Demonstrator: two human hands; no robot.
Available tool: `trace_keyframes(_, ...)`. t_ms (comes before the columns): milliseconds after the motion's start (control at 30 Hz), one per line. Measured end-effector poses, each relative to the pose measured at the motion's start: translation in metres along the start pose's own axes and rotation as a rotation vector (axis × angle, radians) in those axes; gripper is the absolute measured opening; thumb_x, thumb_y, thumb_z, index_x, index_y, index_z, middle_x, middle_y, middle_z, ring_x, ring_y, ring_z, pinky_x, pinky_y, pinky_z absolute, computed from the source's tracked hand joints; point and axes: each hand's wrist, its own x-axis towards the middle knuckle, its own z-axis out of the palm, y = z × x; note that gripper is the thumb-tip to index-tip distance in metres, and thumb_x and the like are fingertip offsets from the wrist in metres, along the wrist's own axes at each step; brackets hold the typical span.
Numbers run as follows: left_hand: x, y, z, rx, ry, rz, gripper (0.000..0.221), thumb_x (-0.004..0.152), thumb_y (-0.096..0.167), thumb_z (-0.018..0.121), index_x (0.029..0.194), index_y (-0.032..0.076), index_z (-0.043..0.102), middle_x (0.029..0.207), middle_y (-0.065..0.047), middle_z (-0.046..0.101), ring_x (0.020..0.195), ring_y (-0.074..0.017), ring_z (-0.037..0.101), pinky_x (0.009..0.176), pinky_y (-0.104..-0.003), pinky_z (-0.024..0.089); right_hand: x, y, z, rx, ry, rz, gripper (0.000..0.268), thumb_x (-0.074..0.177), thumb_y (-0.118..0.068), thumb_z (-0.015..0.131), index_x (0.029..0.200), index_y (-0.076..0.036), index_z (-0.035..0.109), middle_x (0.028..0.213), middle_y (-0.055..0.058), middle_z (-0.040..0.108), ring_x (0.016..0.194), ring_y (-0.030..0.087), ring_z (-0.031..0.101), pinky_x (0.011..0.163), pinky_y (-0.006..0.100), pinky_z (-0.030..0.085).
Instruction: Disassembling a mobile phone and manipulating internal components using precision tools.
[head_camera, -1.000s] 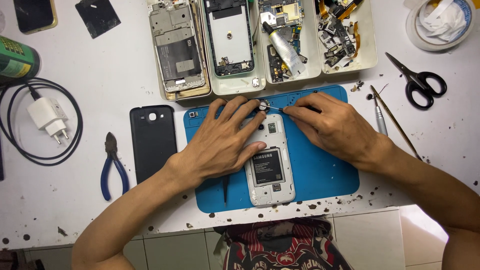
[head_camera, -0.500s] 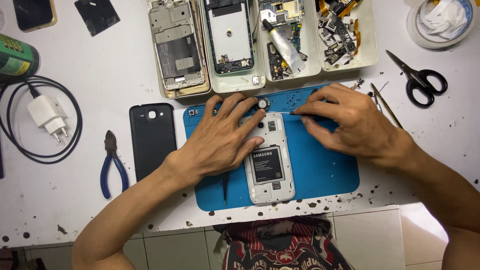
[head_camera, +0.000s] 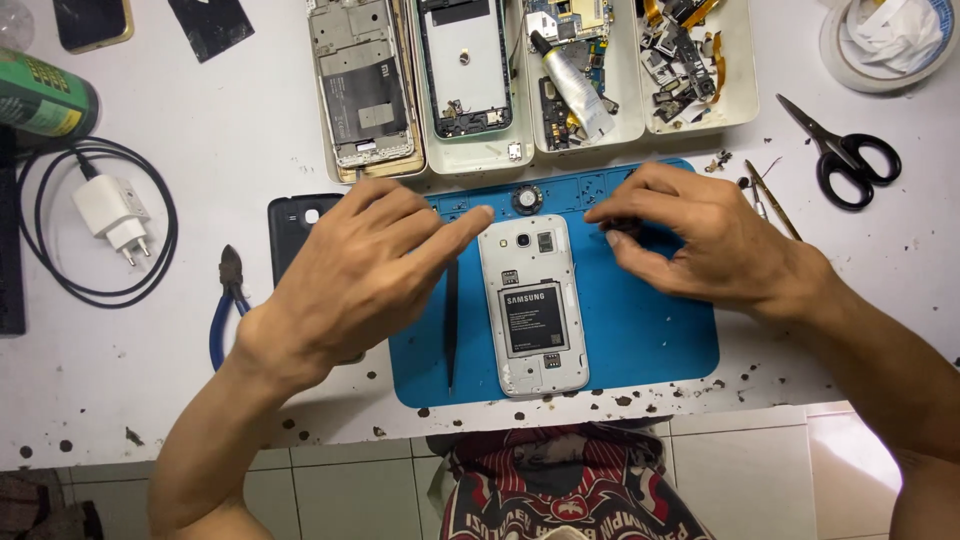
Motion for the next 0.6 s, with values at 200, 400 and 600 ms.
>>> trace_keyframes(200, -0.037, 0.019, 0.018, -0.051, -0.385, 0.057, 0.046, 0.093, 0.013, 0.062, 0.138, 0.01, 0.058, 0.129, -0.016, 0.064, 0.115, -0.0339, 0.061, 0.094, -0.05, 0.051, 0.001, -0.001, 0.007, 0.007, -0.027, 0.027, 0.034, 0.099, -0.006, 0.064, 0.131, 0.005, 0.06, 0.116, 0.02, 0.069, 0.103, 0.03, 0.069, 0.094, 0.037, 0.061)
trace_keyframes(400, -0.053, 0.029, 0.022, -0.004, -0.326, 0.184, 0.025, 0.089, 0.013, 0.07, 0.113, 0.01, 0.066, 0.139, -0.016, 0.06, 0.128, -0.0353, 0.056, 0.102, -0.05, 0.049, -0.001, 0.005, 0.011, 0.006, -0.031, 0.078, 0.038, 0.101, -0.008, 0.063, 0.136, 0.003, 0.057, 0.112, 0.017, 0.069, 0.099, 0.027, 0.07, 0.09, 0.036, 0.061)
trace_keyframes(600, -0.055, 0.024, 0.02, 0.002, -0.289, 0.236, 0.024, 0.087, 0.013, 0.075, 0.109, 0.012, 0.066, 0.12, -0.012, 0.068, 0.125, -0.0346, 0.06, 0.105, -0.052, 0.049, -0.001, 0.001, 0.01, 0.041, 0.077, 0.118, 0.035, 0.103, -0.005, 0.062, 0.136, 0.004, 0.056, 0.111, 0.017, 0.071, 0.096, 0.026, 0.073, 0.089, 0.034, 0.063)
